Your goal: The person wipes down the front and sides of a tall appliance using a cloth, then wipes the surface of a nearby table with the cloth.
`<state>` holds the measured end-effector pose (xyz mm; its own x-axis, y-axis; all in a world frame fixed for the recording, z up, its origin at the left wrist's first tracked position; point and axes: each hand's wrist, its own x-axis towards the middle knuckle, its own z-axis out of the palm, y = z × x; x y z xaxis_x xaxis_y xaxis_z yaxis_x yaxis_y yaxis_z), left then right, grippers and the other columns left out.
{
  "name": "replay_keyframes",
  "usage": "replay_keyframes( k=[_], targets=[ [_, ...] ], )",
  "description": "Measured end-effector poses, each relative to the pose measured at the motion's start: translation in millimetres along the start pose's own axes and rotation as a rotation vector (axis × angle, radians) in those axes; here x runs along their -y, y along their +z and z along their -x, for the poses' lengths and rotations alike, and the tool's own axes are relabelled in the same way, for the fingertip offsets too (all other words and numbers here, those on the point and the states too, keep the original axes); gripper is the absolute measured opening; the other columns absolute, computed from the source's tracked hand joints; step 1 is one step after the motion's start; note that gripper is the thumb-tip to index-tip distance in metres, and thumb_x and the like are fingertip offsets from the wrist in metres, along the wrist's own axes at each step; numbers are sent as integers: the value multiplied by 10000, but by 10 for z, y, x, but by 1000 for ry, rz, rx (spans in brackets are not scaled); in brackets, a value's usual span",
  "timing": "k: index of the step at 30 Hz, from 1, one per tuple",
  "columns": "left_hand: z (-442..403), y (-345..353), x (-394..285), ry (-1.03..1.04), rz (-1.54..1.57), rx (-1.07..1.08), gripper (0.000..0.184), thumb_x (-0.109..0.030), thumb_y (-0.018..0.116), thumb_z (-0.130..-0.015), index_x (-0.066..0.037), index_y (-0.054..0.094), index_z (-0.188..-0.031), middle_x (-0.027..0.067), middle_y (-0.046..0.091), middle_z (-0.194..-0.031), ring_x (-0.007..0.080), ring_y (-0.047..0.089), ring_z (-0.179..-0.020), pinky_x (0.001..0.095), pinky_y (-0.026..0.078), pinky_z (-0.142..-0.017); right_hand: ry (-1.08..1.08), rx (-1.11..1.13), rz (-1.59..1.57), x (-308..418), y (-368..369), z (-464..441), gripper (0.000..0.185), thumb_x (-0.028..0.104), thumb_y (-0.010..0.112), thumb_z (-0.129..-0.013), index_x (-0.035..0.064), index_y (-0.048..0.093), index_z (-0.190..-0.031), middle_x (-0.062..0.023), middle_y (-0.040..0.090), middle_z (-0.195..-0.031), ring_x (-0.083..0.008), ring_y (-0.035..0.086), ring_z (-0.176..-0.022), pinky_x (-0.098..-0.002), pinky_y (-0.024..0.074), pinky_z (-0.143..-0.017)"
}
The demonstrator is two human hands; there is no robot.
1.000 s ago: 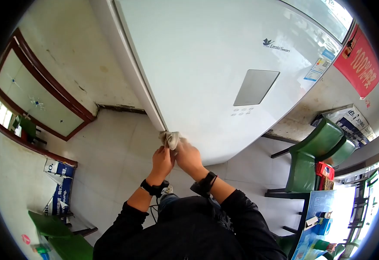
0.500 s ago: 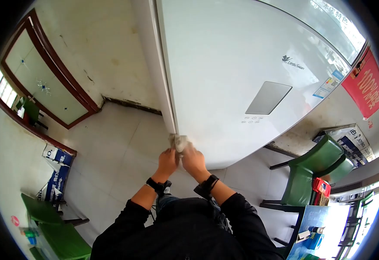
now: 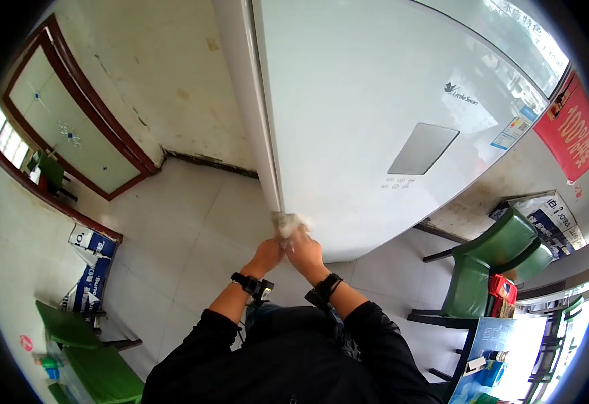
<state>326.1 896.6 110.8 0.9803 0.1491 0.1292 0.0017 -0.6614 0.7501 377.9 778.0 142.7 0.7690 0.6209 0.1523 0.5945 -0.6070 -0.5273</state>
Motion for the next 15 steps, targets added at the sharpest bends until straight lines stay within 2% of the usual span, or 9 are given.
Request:
replay_keyframes(
  k=[2, 4, 7, 11, 14, 15],
  targets=[
    [-18, -55, -73, 0, 18, 32, 475, -73, 510, -732, -22, 351, -1177, 203, 575, -720, 380, 545, -685, 425, 440, -605, -18, -20, -8, 63, -71, -33, 431, 147, 556, -686, 31, 410, -1075, -170, 488, -1011, -327, 565, -702, -390, 470, -576],
    [-72, -265, -395, 181, 79, -307, 329, -91, 517, -732, -13, 479, -1049, 185, 582, -717, 356, 554, -700, 400, 445, -599, -226, -296, -17, 307, -291, -119, 313, 113, 546, -692, 76, 450, -987, -126, 496, -891, -290, 549, -619, -377, 456, -521],
    [-180, -401, -365, 80, 17, -239, 275, -62, 489, -732, -67, 528, -1004, 165, 589, -777, 348, 558, -715, 399, 456, -609, -276, -345, 31, 535, -490, -280, 358, 95, 553, -668, 78, 456, -1013, -103, 498, -881, -272, 543, -629, -349, 453, -528],
    [-178, -237, -58, -38, -58, -229, 187, -76, 516, -722, -38, 552, -901, 164, 588, -768, 342, 557, -711, 382, 456, -589, -345, -395, 189, 314, -198, -345, 400, 75, 531, -670, 83, 445, -1060, -80, 498, -891, -247, 548, -645, -327, 454, -533],
    [-58, -148, 167, 48, 54, -195, 244, -66, 535, -703, -27, 531, -944, 160, 590, -732, 320, 573, -678, 370, 460, -582, -301, -320, 337, 127, 46, -163, 405, 63, 507, -685, 91, 437, -1083, -63, 494, -890, -212, 556, -681, -314, 455, -518],
    [-31, -151, 189, -71, 218, -122, 290, -56, 531, -697, -25, 509, -985, 161, 586, -711, 303, 579, -663, 364, 461, -581, -232, -227, 330, 107, 69, -121, 408, 66, 502, -686, 89, 432, -1088, -62, 492, -891, -200, 558, -696, -312, 458, -515]
  ],
)
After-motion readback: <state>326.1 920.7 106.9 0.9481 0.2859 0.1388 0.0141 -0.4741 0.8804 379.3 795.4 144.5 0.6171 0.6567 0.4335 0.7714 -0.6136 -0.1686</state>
